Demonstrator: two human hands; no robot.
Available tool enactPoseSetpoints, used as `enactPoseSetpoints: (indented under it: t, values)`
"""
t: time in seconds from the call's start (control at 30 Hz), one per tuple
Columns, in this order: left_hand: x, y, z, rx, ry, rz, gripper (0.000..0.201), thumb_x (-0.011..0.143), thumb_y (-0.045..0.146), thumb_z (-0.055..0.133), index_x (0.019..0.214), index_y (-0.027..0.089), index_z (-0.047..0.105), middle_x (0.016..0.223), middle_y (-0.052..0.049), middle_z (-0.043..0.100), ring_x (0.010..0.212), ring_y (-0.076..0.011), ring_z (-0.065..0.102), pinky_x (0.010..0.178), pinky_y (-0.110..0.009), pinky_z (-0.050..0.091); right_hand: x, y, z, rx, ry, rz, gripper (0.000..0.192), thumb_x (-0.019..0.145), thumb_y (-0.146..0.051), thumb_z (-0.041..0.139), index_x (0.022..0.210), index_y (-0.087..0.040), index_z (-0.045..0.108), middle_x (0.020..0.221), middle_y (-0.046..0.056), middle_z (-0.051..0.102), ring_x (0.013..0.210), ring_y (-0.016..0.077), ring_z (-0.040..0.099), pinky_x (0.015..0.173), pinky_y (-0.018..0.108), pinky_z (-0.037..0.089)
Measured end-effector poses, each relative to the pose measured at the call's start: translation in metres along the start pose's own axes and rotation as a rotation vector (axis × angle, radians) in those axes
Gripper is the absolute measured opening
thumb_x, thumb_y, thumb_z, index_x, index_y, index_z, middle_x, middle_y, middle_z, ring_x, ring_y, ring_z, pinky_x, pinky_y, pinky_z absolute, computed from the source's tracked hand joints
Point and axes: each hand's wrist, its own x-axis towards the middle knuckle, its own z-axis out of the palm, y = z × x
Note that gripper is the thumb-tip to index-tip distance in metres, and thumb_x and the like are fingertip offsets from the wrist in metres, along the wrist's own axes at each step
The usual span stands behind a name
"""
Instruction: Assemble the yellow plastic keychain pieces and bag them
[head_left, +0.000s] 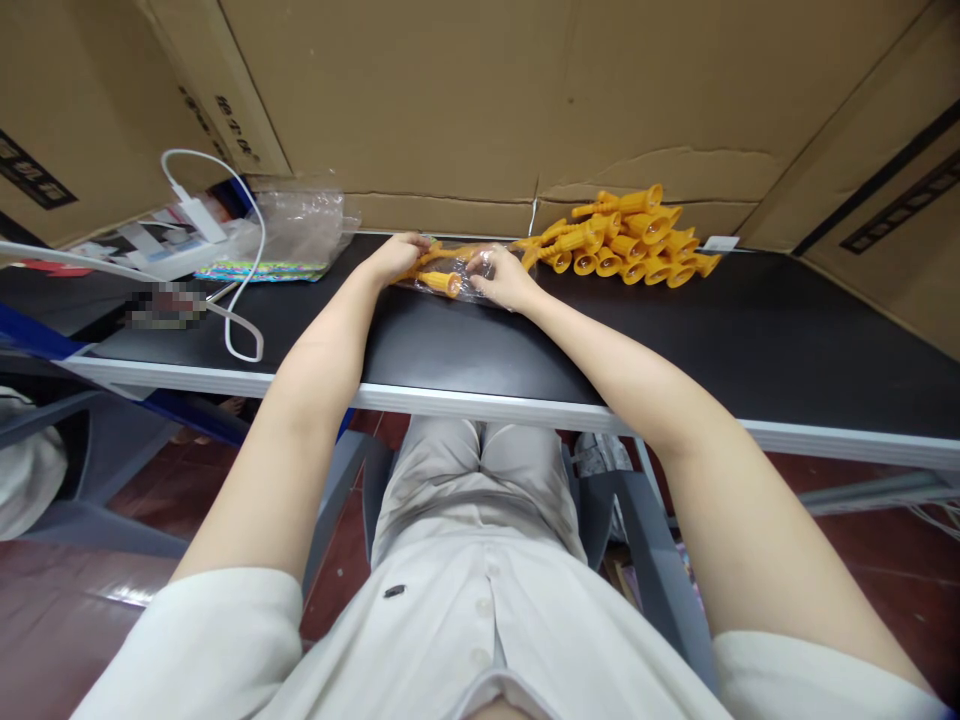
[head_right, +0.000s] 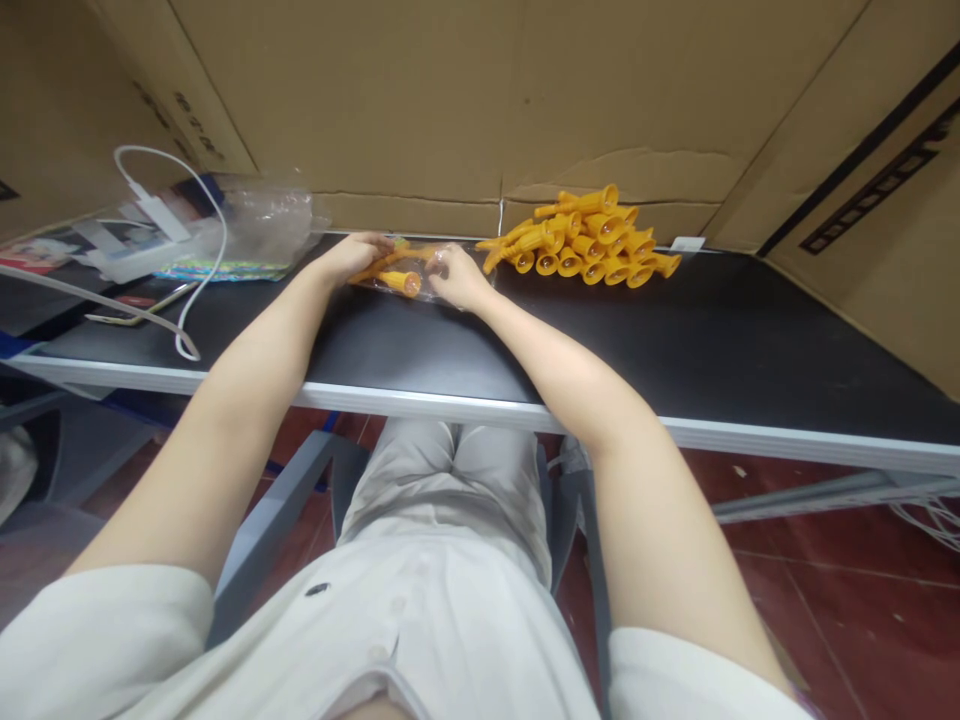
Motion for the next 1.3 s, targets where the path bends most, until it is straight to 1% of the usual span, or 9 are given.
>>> enactPoseSetpoints:
  t: [0.2,0.33,0.5,0.67,0.87,0.97,1.07,1.2,1.3]
  values:
    - [0.000,0.000,0.000,0.071,-0.022,0.012,0.038,0.076,0.009,0.059,0.105,0.012,0.083,0.125,-0.014,0.087,0.127,-0.0309,0.075,0.123,-0.046,0.055,0.001,-0.003,0.002,0.147,-0.095,0.014,0.019,0.087,-0.018,0.079,0.103,-0.015,0.088,0.116,0.011,0.085,0.123,0.0321,0.079,0.124,0.049,0.055]
    - [-0.002,0.002,0.000,0.061,-0.017,0.010,0.040,0.078,0.008,0.055,0.108,0.010,0.081,0.134,-0.017,0.084,0.130,-0.0290,0.074,0.124,-0.042,0.053,0.000,-0.004,0.001,0.181,-0.112,0.021,0.023,0.082,-0.020,0.084,0.105,-0.017,0.089,0.117,0.010,0.087,0.123,0.0323,0.080,0.123,0.048,0.056]
    - [-0.002,0.004,0.001,0.026,0.006,0.052,0.045,0.069,0.007,0.056,0.105,0.011,0.083,0.130,-0.015,0.085,0.134,-0.0276,0.074,0.127,-0.038,0.051,-0.002,-0.011,-0.003,0.189,-0.095,0.056,0.028,0.083,-0.018,0.083,0.110,-0.014,0.089,0.121,0.013,0.086,0.126,0.0332,0.080,0.126,0.050,0.055]
    - [-0.005,0.007,0.002,0.015,-0.025,0.030,0.035,0.069,0.011,0.059,0.096,0.011,0.082,0.128,-0.018,0.085,0.131,-0.0312,0.075,0.122,-0.041,0.055,-0.005,-0.020,-0.009,0.179,-0.154,0.069,0.034,0.082,-0.007,0.071,0.110,-0.012,0.089,0.119,0.012,0.087,0.129,0.0311,0.078,0.128,0.045,0.053]
    - [-0.010,0.010,0.005,0.065,-0.029,-0.001,0.033,0.069,0.016,0.063,0.095,0.014,0.084,0.118,-0.013,0.087,0.125,-0.0335,0.076,0.118,-0.045,0.058,-0.009,-0.031,-0.013,0.098,-0.140,0.108,0.034,0.086,-0.009,0.064,0.110,-0.015,0.088,0.120,0.011,0.086,0.129,0.0323,0.076,0.125,0.048,0.056]
    - [-0.009,0.008,0.004,0.128,-0.041,0.031,0.045,0.069,0.016,0.060,0.106,0.013,0.085,0.125,-0.012,0.087,0.128,-0.0327,0.075,0.121,-0.044,0.056,-0.008,-0.029,-0.012,-0.036,-0.013,0.168,0.034,0.091,-0.010,0.058,0.109,-0.014,0.086,0.128,0.015,0.082,0.134,0.0342,0.074,0.129,0.050,0.054]
    - [-0.005,0.004,0.003,0.155,-0.043,0.039,0.051,0.067,0.015,0.059,0.110,0.013,0.086,0.130,-0.013,0.086,0.130,-0.0330,0.075,0.121,-0.043,0.056,-0.007,-0.021,-0.010,-0.150,0.080,0.168,0.038,0.094,-0.013,0.058,0.121,-0.016,0.084,0.149,0.017,0.074,0.149,0.0375,0.066,0.135,0.056,0.047]
    - [-0.002,0.000,0.003,0.138,-0.046,0.046,0.056,0.067,0.013,0.059,0.115,0.012,0.086,0.133,-0.013,0.086,0.130,-0.0328,0.076,0.120,-0.042,0.056,-0.005,-0.012,-0.008,-0.194,-0.027,0.128,0.058,0.092,-0.009,0.059,0.148,-0.010,0.075,0.168,0.018,0.063,0.158,0.0374,0.060,0.137,0.054,0.044]
    - [-0.002,-0.001,0.004,0.141,-0.051,0.052,0.057,0.068,0.012,0.058,0.118,0.011,0.085,0.132,-0.012,0.086,0.129,-0.0321,0.076,0.120,-0.043,0.057,-0.005,-0.007,-0.007,-0.176,-0.129,0.075,0.063,0.090,-0.008,0.055,0.149,-0.009,0.075,0.166,0.017,0.066,0.157,0.0343,0.062,0.136,0.050,0.045]
